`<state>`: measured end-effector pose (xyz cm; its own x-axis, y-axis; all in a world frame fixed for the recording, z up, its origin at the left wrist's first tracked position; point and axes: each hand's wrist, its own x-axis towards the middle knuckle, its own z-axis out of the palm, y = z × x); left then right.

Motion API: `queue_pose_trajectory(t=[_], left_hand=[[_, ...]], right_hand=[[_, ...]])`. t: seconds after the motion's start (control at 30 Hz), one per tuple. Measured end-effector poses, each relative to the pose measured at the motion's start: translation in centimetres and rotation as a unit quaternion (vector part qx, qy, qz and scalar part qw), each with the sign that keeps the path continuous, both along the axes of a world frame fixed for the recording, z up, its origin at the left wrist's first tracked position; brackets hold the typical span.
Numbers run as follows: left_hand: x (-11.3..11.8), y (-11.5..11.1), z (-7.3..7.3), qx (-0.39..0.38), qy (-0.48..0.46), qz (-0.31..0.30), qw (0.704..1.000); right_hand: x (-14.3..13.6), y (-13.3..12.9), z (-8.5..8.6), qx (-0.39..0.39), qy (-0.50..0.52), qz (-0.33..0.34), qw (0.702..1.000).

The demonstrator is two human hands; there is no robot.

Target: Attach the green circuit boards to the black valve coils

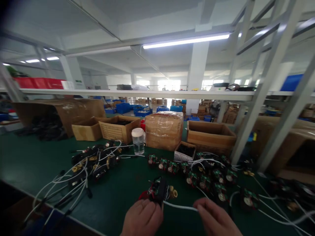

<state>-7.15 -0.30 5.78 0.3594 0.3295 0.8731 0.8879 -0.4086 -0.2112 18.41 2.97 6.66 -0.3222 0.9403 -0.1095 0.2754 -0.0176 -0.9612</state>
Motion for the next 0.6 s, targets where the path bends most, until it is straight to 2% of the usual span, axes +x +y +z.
queue_pose_trajectory(t=[0.03,0.1,0.17,0.23,0.33,0.43,0.53,0.6], left_hand=[[0.9,0.4,-0.9,-0.020,0.046,-0.015,0.999],[2.6,1.2,-2.6,-0.073,0.123,-0.051,0.988],[4.1,2.0,-4.2,-0.109,0.168,-0.077,0.977],[5.5,2.5,-5.6,-0.110,0.182,-0.096,0.972],[7.3,2.7,-6.8,-0.105,0.190,-0.118,0.969],[8.4,2.3,-7.4,-0.112,0.207,-0.147,0.961],[7.9,1.8,-8.2,-0.115,0.196,-0.180,0.957],[6.8,1.3,-9.0,-0.120,0.143,-0.203,0.961]], right_hand=[[1.1,1.1,0.1,-0.004,-0.042,-0.032,0.999],[2.3,3.2,0.2,0.059,-0.124,-0.064,0.988],[2.5,4.8,-0.2,0.150,-0.220,-0.075,0.961],[1.8,5.6,-0.8,0.175,-0.252,-0.084,0.948],[0.6,5.4,-1.6,0.189,-0.261,-0.079,0.944],[0.1,4.2,-2.0,0.195,-0.251,-0.044,0.947],[0.4,3.2,-2.4,0.182,-0.250,-0.022,0.951],[0.7,2.7,-2.7,0.167,-0.254,-0.019,0.952]])
